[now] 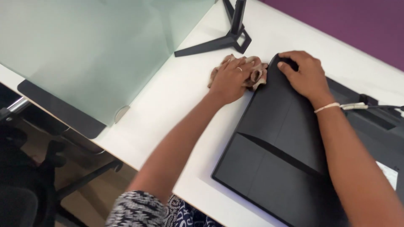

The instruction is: Clean a desk area, monitor, and peripherals using a cloth.

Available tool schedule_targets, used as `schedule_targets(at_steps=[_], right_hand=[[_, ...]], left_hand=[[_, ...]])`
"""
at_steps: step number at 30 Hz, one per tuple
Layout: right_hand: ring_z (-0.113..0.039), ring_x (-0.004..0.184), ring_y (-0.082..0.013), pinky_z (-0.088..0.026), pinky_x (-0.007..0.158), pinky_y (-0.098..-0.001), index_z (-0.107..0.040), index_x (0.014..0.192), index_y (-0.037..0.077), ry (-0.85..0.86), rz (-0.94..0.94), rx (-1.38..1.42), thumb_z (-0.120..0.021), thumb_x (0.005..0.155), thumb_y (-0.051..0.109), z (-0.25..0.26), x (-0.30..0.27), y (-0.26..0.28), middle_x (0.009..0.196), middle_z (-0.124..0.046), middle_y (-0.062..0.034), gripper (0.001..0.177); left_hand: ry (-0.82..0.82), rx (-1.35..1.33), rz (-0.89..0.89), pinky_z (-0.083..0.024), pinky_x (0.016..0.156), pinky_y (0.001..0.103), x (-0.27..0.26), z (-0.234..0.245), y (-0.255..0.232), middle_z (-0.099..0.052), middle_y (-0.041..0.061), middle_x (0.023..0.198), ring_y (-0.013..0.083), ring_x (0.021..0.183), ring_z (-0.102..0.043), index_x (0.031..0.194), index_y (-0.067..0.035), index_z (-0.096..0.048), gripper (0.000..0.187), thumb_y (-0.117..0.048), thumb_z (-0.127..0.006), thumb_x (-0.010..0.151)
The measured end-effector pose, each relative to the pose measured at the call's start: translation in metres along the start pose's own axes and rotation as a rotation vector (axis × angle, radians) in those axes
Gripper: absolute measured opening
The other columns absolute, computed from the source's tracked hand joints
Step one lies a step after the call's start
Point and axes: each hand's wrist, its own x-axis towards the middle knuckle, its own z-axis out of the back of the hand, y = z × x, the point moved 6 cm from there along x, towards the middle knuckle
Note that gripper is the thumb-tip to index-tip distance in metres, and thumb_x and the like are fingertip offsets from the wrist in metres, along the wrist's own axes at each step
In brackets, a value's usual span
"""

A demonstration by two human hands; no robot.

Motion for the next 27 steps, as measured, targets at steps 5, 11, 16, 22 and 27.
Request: schedule_targets(at_steps=[5, 11, 16, 22, 27], right_hand=[[-0.068, 0.094, -0.0312, -0.054, 0.085, -0.0414, -0.074, 0.125, 0.011, 0.005, 0.010, 0.006, -0.070, 0.098, 0.028, -0.002, -0.001, -0.002, 0.124, -0.071, -0.0149, 0.032], [-0.068, 0.095, -0.0301, -0.053, 0.085, -0.0415, -0.074, 0.126, 0.012, 0.012, -0.006, -0.004, -0.069, 0.100, 0.028, 0.000, -0.005, 0.000, 0.127, -0.071, -0.0135, 0.031], [-0.068, 0.097, -0.0302, -0.053, 0.087, -0.0417, -0.073, 0.127, 0.012, 0.004, 0.014, -0.017, -0.069, 0.100, 0.027, 0.000, -0.007, 0.003, 0.128, -0.071, -0.0135, 0.031], [-0.068, 0.097, -0.0309, -0.053, 0.088, -0.0418, -0.073, 0.127, 0.012, -0.003, 0.017, -0.018, -0.068, 0.101, 0.027, 0.001, -0.007, 0.004, 0.127, -0.071, -0.0139, 0.031], [-0.068, 0.100, -0.0326, -0.053, 0.089, -0.0424, -0.073, 0.127, 0.010, -0.012, 0.042, -0.015, -0.068, 0.101, 0.026, 0.002, -0.006, 0.005, 0.126, -0.071, -0.0154, 0.031]], left_hand=[[0.042, -0.148, -0.108, -0.026, 0.124, 0.054, -0.063, 0.058, -0.012, -0.060, 0.007, 0.142, 0.0310, 0.140, -0.049, 0.147, -0.017, -0.053, 0.062, -0.007, -0.068, 0.088], [0.287, -0.269, -0.253, -0.030, 0.124, 0.053, -0.164, 0.129, -0.035, -0.058, 0.003, 0.144, 0.0295, 0.141, -0.048, 0.140, -0.028, -0.060, 0.063, -0.001, -0.069, 0.084], [0.480, -0.322, -0.287, -0.037, 0.114, 0.057, -0.224, 0.187, -0.047, -0.061, 0.004, 0.145, 0.0350, 0.141, -0.046, 0.115, -0.030, -0.076, 0.054, 0.000, -0.075, 0.070], [1.299, -0.276, 0.004, -0.056, 0.097, 0.039, -0.222, 0.219, -0.053, -0.076, 0.001, 0.103, 0.0193, 0.103, -0.070, 0.129, -0.036, -0.070, 0.040, -0.014, -0.061, 0.097], [0.598, -0.232, -0.086, -0.055, 0.078, 0.044, -0.128, 0.229, -0.034, -0.070, 0.013, 0.087, 0.0285, 0.087, -0.068, 0.115, -0.009, -0.069, 0.029, -0.022, -0.061, 0.090]])
